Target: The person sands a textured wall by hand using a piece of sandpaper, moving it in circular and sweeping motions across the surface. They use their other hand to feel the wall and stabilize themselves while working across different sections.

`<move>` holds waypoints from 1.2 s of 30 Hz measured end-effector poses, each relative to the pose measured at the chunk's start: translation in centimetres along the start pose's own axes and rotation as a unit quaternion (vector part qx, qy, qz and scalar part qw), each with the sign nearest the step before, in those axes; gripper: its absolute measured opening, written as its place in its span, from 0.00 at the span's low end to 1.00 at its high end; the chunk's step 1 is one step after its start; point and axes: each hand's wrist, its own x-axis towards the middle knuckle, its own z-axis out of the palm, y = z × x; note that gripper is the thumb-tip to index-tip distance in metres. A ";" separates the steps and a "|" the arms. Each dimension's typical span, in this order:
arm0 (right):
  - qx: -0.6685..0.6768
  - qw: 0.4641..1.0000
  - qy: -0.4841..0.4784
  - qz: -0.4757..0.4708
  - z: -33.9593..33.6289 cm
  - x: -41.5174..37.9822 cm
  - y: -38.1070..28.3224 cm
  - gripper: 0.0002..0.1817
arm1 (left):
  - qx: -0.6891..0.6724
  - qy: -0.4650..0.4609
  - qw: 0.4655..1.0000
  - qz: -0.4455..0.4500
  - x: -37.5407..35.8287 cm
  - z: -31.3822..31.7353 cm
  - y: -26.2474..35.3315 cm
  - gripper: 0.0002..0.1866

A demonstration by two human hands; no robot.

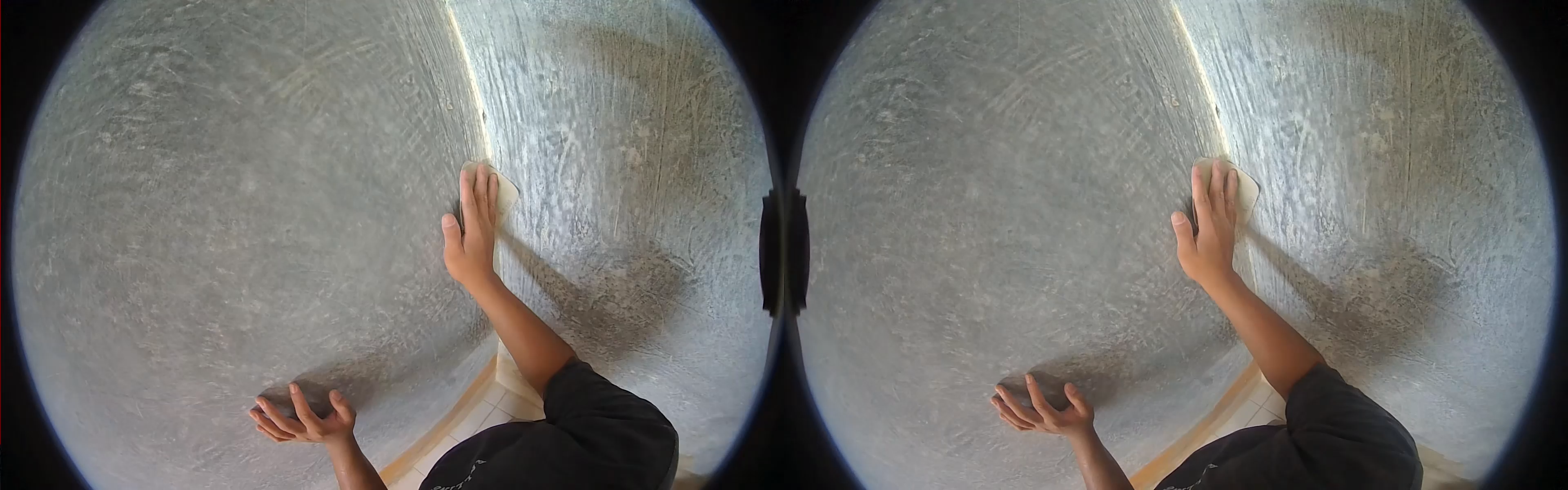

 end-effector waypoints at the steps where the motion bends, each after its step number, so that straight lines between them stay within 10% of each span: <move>1: 0.001 1.000 -0.003 0.000 0.0 -0.3 0.0 0.38 | -0.004 0.000 1.000 -0.002 0.0 0.0 0.0 0.32; 36: 0.000 0.998 0.001 -0.063 -1.9 0.4 1.4 0.34 | 0.001 0.009 1.000 -0.001 0.3 0.0 0.3 0.31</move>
